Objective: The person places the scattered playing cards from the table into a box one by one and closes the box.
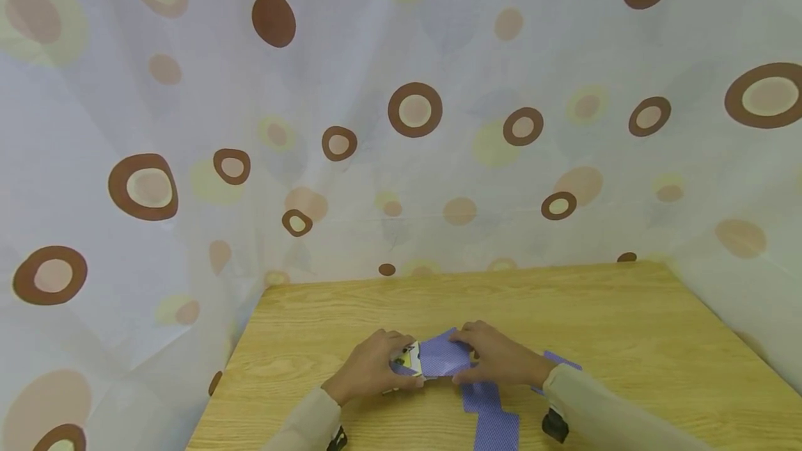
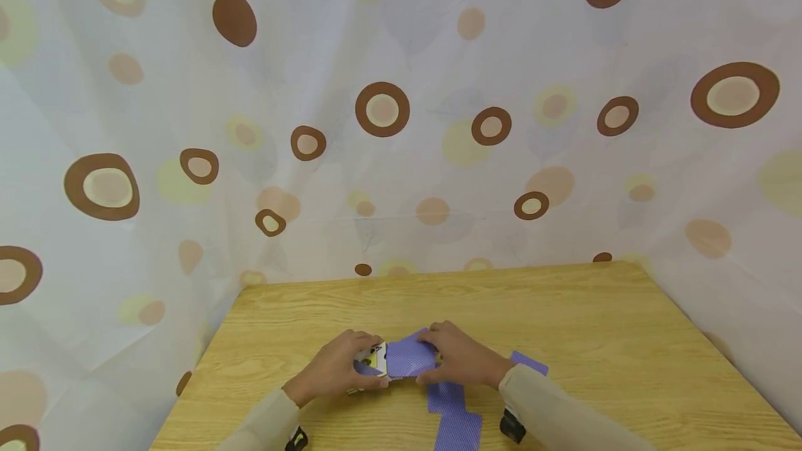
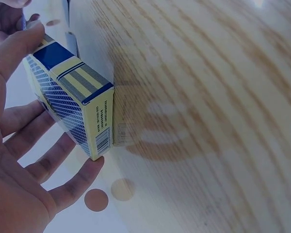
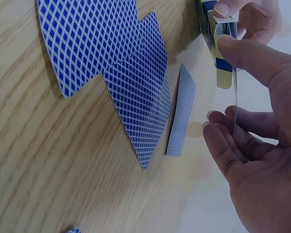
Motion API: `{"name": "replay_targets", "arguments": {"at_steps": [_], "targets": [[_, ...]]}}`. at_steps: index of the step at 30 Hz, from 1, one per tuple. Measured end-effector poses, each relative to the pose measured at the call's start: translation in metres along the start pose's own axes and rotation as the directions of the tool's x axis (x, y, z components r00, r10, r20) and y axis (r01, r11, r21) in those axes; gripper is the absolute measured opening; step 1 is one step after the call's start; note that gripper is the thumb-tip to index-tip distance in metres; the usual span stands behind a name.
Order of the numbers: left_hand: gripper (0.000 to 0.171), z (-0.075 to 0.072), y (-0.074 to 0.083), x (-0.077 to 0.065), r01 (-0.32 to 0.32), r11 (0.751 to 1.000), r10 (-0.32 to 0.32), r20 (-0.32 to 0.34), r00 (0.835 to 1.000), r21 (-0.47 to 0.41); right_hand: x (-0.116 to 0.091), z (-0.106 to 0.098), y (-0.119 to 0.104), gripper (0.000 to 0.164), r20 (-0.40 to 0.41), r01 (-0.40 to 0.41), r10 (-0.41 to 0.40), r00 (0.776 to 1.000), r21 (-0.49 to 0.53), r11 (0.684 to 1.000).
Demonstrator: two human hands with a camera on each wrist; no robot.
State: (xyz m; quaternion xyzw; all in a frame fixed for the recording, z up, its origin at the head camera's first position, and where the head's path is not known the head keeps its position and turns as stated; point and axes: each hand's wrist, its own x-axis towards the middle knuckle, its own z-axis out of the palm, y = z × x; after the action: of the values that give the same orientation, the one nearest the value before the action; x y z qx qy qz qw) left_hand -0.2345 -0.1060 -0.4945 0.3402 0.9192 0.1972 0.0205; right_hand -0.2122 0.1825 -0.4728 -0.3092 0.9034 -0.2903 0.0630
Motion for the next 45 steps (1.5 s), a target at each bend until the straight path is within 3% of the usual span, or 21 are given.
{"name": "replay_targets", "arguments": {"at_steps": [31, 45], "targets": [[0.084, -0.001, 0.0, 0.002, -0.013, 1.0, 0.013, 0.007, 1.0, 0.007, 0.016, 0.007, -0.014, 0.074, 0.037, 0.001, 0.002, 0.999, -0.074, 0.997], [0.082, 0.0, 0.002, 0.002, -0.038, 0.999, 0.038, 0.005, 0.999, -0.032, 0.027, 0.017, -0.017, 0.075, 0.031, 0.026, -0.024, 0.999, -0.044, 0.999]]}}
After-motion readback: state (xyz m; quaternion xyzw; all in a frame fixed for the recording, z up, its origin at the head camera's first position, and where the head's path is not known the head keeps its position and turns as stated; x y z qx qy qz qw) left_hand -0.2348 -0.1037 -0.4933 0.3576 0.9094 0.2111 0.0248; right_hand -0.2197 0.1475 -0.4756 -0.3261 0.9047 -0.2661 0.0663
